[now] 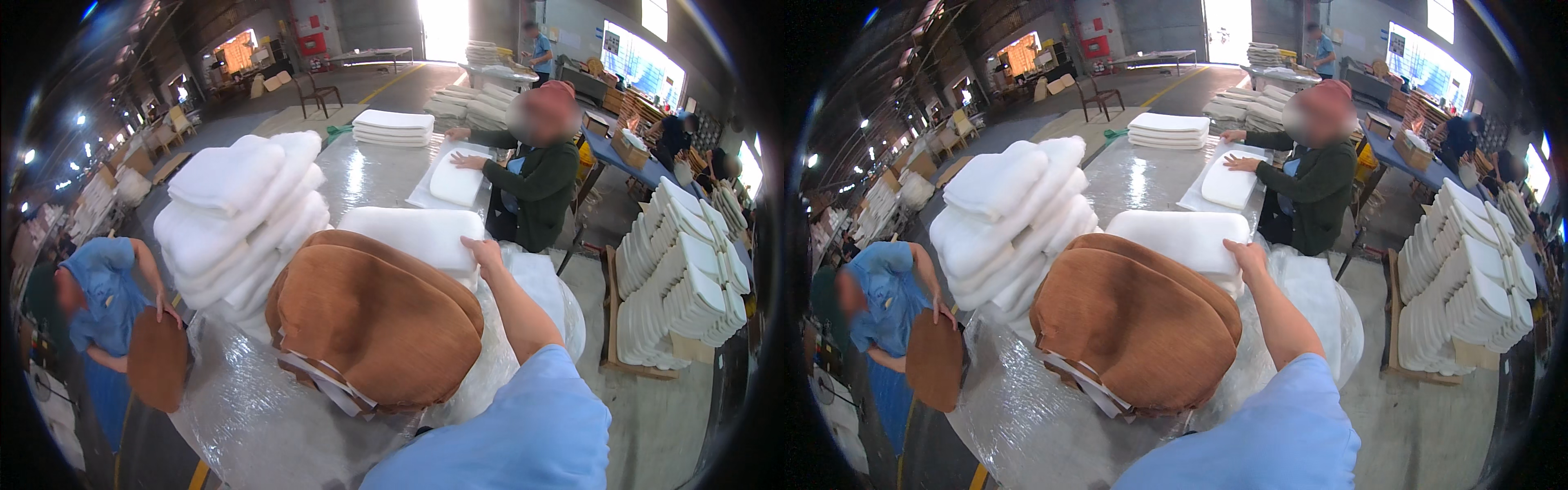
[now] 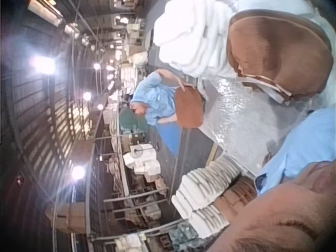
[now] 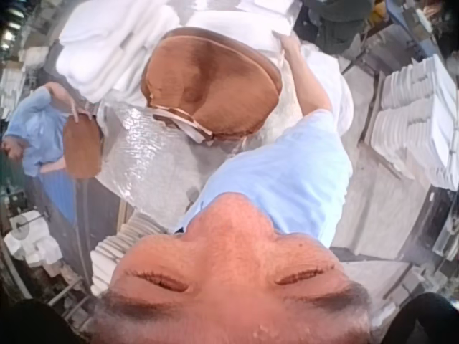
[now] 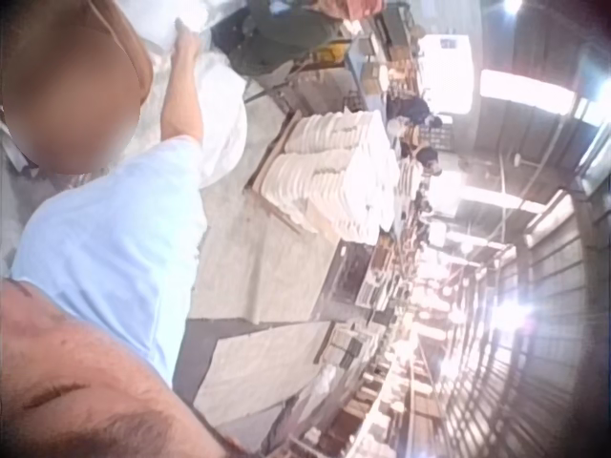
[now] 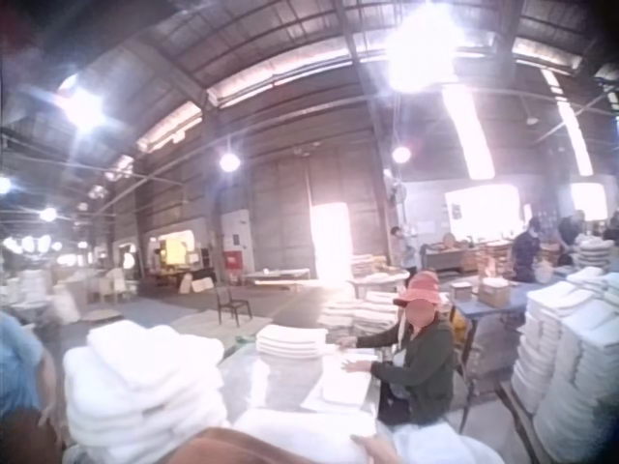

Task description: The person repeatedly inserts white foam inserts into brown fabric covers, aligns edges, and stacks the finished cushions on a nearby pile. The person also handles white foam pieces and brown covers from stacks on the table.

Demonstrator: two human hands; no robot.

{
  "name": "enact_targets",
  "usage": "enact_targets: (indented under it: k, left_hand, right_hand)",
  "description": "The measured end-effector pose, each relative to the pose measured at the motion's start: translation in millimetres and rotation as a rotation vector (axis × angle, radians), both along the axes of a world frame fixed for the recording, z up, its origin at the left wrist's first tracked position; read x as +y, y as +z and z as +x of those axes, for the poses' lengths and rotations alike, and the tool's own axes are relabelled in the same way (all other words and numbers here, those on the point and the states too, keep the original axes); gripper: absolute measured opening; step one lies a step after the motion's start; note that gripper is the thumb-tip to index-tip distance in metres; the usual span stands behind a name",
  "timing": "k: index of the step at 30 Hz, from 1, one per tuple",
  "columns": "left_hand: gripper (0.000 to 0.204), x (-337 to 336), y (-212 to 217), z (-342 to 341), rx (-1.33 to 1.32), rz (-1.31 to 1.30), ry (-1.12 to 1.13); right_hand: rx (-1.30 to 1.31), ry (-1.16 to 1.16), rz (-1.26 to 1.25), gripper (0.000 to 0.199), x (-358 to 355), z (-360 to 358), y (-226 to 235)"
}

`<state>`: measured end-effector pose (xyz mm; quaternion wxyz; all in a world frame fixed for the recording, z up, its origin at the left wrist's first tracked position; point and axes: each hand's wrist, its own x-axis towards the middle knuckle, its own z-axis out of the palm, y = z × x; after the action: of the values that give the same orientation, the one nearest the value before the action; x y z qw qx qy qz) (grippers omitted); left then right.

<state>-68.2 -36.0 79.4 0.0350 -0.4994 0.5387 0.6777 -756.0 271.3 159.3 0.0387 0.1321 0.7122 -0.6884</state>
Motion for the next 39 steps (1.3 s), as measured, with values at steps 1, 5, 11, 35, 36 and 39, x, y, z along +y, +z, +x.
enact_targets:
  k: [1, 5, 11, 35, 36, 39]
  left_hand:
    - [0.057, 1.7, 12.6, 15.4, -0.065, -0.029, 0.041]
    - [0.059, 3.4, 16.2, 22.6, -0.064, -0.041, 0.026]
    - [0.064, 9.4, 11.6, 31.3, -0.008, -0.049, -0.038]
    - [0.049, -90.7, 108.8, 94.5, 0.625, -0.358, 0.166]
    - [0.051, -96.1, 110.7, 105.5, 0.637, -0.355, 0.235]
    - [0.061, -117.1, 100.7, 153.7, 0.580, -0.150, 0.438]
  right_hand:
    - [-0.098, 0.052, -0.110, 0.054, -35.1, 18.1, -6.2]
    - [-0.091, 0.074, -0.430, 0.057, -62.5, 37.2, 21.1]
    - [0.043, -0.118, -0.510, 0.050, -59.8, 38.7, 18.3]
    - [0.322, 0.226, -0.479, 0.067, 31.4, 428.4, 171.9]
    - [0.305, 0.294, -0.472, 0.069, 12.0, 447.2, 161.1]
    - [0.123, 0.475, -0.518, 0.068, -52.5, 502.4, 107.0]
